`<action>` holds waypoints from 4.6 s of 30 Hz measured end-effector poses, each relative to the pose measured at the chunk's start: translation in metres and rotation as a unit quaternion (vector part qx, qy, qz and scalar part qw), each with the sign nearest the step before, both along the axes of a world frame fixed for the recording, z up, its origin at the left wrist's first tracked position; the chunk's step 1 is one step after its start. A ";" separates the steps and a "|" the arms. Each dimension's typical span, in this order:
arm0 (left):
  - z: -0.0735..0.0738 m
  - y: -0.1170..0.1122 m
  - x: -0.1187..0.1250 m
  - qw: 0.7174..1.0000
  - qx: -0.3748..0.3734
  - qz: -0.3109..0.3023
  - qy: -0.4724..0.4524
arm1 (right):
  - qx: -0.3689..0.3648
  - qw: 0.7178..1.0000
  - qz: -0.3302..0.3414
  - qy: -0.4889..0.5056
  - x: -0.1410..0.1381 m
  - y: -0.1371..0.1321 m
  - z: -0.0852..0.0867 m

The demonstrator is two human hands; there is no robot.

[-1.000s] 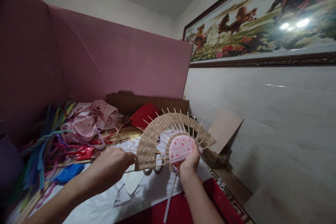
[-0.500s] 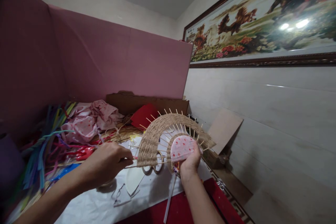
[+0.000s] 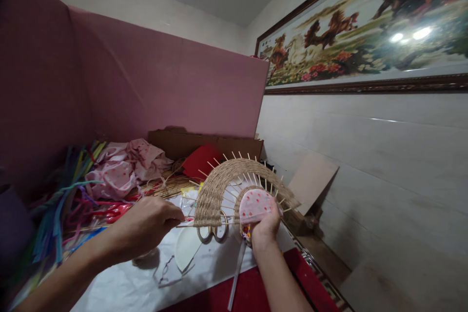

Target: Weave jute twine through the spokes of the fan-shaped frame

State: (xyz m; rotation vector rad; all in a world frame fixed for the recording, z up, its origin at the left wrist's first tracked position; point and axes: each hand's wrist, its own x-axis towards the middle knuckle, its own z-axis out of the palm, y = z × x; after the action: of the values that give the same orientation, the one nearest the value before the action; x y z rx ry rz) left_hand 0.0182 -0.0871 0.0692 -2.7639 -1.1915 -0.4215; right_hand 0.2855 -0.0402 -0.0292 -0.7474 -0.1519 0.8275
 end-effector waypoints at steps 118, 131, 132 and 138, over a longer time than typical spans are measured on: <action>-0.034 0.028 0.024 0.827 -0.256 0.057 -0.498 | 0.121 0.992 0.023 0.009 -0.012 -0.011 0.027; -0.034 0.023 0.033 0.711 -0.443 0.038 -0.546 | 0.130 0.989 0.061 0.021 -0.012 -0.010 0.023; -0.034 0.023 0.032 0.707 -0.450 0.031 -0.545 | 0.129 0.990 0.061 0.022 -0.012 -0.010 0.023; -0.040 0.027 0.030 0.685 -0.473 0.029 -0.553 | 0.131 0.988 0.063 0.046 -0.017 -0.012 0.026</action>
State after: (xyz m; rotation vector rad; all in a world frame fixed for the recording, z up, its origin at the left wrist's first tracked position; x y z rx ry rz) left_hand 0.0486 -0.0597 0.0291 -3.1264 -2.1751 -2.2946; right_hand 0.2690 -0.0526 -0.0034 -0.4546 -0.2221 0.9393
